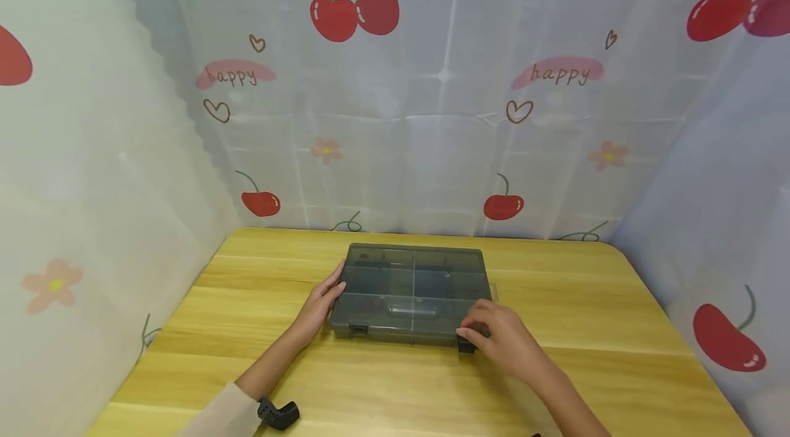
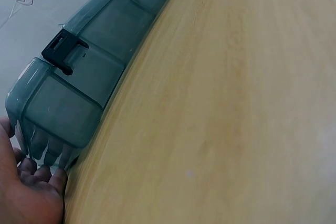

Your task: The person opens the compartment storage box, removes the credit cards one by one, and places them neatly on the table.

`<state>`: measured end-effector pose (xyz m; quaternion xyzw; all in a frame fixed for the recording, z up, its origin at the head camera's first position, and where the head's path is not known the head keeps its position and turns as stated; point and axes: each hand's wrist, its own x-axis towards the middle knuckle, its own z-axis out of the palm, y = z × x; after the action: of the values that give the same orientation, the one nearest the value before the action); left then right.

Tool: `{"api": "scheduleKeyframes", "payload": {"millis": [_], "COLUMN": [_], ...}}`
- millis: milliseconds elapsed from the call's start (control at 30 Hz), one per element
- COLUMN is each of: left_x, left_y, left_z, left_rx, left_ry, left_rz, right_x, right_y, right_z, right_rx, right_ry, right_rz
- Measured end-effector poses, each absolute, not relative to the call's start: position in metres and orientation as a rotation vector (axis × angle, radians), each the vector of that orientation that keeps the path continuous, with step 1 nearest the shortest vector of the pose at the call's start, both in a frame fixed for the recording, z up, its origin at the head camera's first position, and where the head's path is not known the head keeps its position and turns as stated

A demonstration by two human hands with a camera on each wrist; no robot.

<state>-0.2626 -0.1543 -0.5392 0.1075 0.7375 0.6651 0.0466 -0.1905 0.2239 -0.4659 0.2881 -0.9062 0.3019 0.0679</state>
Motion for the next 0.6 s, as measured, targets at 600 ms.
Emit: {"api": "scheduleKeyframes", "payload": {"millis": [600], "left_x": [-0.265], "left_y": [-0.154], "left_z": [-0.542], "left_rx": [0.348], "left_ry": [2.247], "left_rz": [2.044], "right_x": [-0.194], "right_y": [0.142], "right_z": [-0.447], "right_rx": [1.061], "right_ry": [-2.554], "right_rz": [1.056]}}
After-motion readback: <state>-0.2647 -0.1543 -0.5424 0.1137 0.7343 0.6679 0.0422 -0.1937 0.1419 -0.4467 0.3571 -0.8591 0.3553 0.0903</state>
